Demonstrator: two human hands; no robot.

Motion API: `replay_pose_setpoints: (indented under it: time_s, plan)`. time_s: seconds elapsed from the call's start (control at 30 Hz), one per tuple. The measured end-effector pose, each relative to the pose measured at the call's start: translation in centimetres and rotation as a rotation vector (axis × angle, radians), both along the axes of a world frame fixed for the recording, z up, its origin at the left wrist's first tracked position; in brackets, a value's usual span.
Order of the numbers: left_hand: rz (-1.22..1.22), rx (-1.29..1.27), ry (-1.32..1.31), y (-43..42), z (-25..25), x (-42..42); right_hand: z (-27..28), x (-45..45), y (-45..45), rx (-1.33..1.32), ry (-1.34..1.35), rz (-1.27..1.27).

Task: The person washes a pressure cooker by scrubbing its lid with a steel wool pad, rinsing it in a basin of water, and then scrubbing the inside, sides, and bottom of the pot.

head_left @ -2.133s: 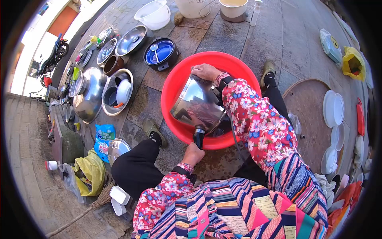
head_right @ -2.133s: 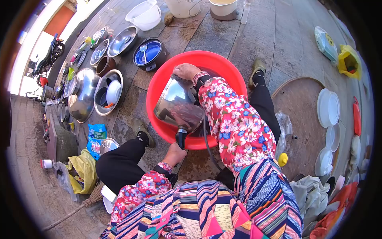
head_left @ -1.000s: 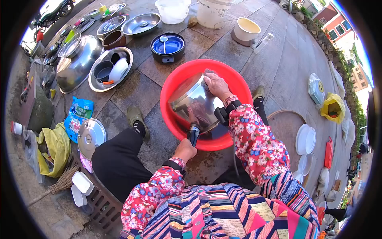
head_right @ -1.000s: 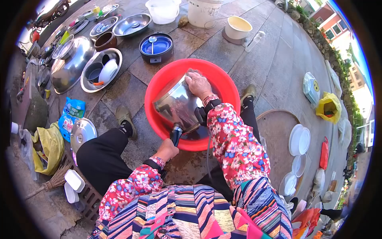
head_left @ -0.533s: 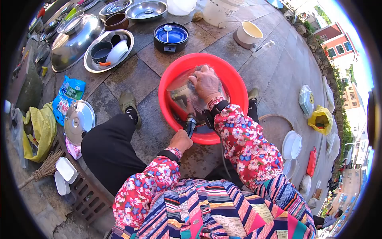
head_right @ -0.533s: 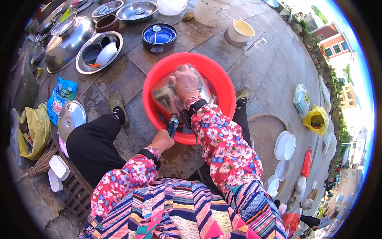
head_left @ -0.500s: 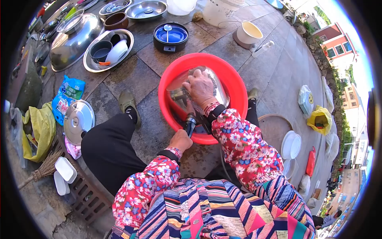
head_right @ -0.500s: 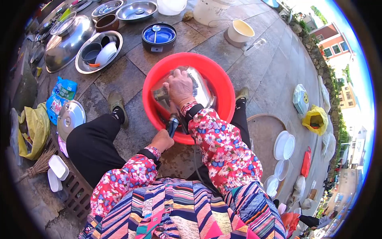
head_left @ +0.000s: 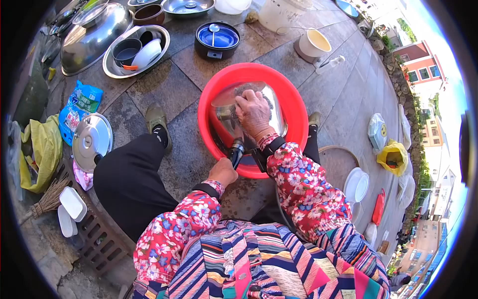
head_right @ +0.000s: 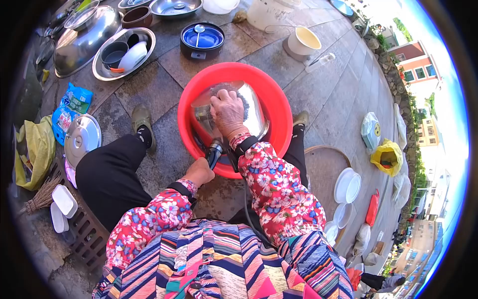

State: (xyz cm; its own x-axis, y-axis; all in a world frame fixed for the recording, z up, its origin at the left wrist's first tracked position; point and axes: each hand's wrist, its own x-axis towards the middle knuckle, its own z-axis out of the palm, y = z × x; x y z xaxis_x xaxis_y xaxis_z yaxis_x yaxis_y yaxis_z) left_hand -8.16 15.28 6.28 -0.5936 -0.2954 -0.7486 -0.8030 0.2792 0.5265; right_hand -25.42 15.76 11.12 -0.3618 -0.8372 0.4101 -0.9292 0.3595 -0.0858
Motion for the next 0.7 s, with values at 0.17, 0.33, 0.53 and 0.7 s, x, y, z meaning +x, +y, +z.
replay_pose_setpoints:
  time_s: [0.17,0.33,0.53,0.7]
  plan:
    - [-0.013,0.0,-0.041,0.0,-0.2,-0.3,-1.3,-7.9,1.2,-0.028,-0.165,-0.352]
    - [-0.03,-0.054,-0.025,0.7,-1.2,-0.4,-1.1,3.8,3.8,0.161,0.011,-0.041]
    - [-0.042,-0.078,-0.064,0.8,-1.2,-0.8,0.5,-2.9,4.1,0.123,-0.29,-0.163]
    - [-0.058,-0.19,0.004,1.0,-3.5,-0.1,-5.3,-18.7,4.2,0.156,-0.974,0.085]
